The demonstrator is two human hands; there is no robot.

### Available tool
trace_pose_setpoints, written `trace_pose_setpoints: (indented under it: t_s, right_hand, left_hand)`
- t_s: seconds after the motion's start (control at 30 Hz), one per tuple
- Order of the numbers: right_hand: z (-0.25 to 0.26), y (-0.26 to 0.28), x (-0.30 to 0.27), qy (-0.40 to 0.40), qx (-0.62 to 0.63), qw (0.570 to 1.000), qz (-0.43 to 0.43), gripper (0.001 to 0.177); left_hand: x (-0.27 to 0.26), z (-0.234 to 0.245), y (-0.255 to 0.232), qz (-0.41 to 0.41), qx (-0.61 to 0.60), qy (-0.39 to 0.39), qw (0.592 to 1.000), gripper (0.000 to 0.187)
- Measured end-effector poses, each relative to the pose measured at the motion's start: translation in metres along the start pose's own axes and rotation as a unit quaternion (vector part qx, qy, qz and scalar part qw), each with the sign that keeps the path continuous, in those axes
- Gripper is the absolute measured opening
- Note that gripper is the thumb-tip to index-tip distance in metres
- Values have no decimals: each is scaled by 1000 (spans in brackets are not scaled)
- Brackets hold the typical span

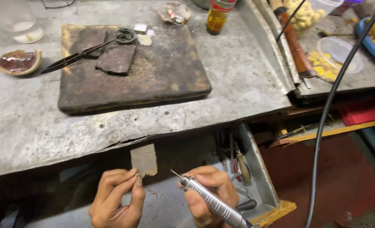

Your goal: Grinding and polishing a small jewelry chain using a handheld rotary tool at a workbench.

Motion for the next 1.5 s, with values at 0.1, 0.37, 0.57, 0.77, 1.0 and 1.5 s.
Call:
trace_pose_setpoints:
  t_s: [0.1,0.37,0.57,0.77,1.0,1.5]
  right_hand:
    - [-6,-2,11,23,-18,1000,-8,26]
    - [-8,-2,10,13,-74,996,-45,23]
    - [-13,1,9,39,-52,996,-66,22]
    - [-16,-5,1,83,-85,993,-23,24]
    - [-25,-12,-17,110,-28,993,-17,24]
    - [-23,-18,-31,135,-97,985,-50,30]
  left_hand:
    - [-3,0,0,12,9,13,1000,4]
    - [-13,1,6,45,36,39,998,4]
    - [-4,-2,3,7,17,13,1000,6]
    - [3,7,0,-38,10,12,999,7]
    - [3,12,6,-23,-47,46,998,3]
    - [1,11,10,-22,-33,68,997,3]
Point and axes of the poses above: each hand's wrist, its own x-axis towards the middle knuckle, its own z-axis out of the back of the hand, y = z × x, the point moved 4 cm from there along x, towards the middle knuckle, and after that the axes turned 3 degrees about -y, right-handed, at the moved point
